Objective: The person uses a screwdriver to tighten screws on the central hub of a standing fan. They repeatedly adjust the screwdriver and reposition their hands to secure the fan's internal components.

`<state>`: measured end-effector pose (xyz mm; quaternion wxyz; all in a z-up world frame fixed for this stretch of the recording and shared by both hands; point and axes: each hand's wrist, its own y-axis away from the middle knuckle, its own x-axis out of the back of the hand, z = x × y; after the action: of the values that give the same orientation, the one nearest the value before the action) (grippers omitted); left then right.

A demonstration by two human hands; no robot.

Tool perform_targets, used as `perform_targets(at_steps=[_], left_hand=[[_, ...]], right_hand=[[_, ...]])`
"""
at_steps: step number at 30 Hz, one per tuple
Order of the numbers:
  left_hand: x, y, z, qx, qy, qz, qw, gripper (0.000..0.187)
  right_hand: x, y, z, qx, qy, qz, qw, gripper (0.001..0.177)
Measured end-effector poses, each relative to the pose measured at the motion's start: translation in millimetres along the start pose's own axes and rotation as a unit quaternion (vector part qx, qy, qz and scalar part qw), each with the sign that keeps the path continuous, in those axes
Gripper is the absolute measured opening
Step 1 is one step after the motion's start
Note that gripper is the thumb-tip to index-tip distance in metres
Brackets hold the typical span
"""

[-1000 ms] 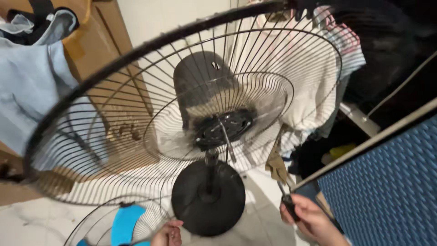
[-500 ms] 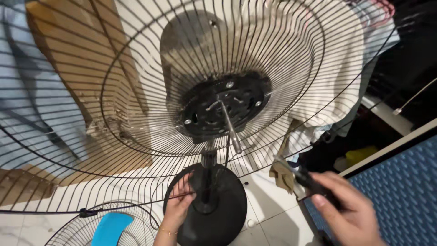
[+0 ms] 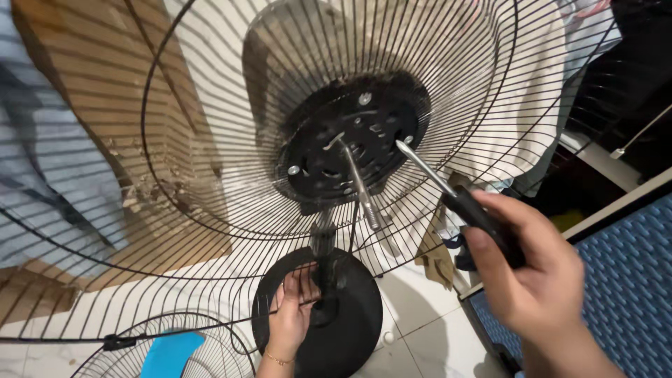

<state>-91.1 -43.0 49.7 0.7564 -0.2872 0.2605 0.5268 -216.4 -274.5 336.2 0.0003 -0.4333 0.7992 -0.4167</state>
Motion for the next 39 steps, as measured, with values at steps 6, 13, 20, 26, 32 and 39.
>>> perform_targets(at_steps=[6, 13, 20, 26, 32, 39], left_hand=[[-18.8, 8.7, 5.9, -0.024, 0.062, -0.048, 0.997, 0.052], [-26.9, 11.7, -5.1, -0.003, 0.081, -0.037, 0.996, 0.047], [-32.7, 8.9, -2.9, -0.022, 0.043, -0.037, 0.998, 0.047], [-28.0, 4.5, -0.5, -0.022, 0.040, -0.035, 0.998, 0.046], [-25.9, 1.1, 1.4, -0.011, 0.035, -0.036, 0.999, 0.046], [-22.8, -5.0, 2.7, 0.006, 0.023, -0.022, 0.999, 0.047]], right_hand=[[-19.9, -8.3, 6.0, -0.025, -0.027, -0.036, 0.999, 0.036], [-22.2, -10.7, -7.6, 0.101, 0.130, 0.014, 0.986, 0.034], [-16.1, -11.5, -29.6, 0.104, 0.158, 0.041, 0.981, 0.029], [-20.1, -23.1, -42.4, 0.116, 0.180, 0.049, 0.976, 0.027], [-22.2, -30.2, -57.7, 0.152, 0.217, 0.043, 0.963, 0.023], [-22.1, -37.0, -74.0, 0.148, 0.241, 0.032, 0.959, 0.022]])
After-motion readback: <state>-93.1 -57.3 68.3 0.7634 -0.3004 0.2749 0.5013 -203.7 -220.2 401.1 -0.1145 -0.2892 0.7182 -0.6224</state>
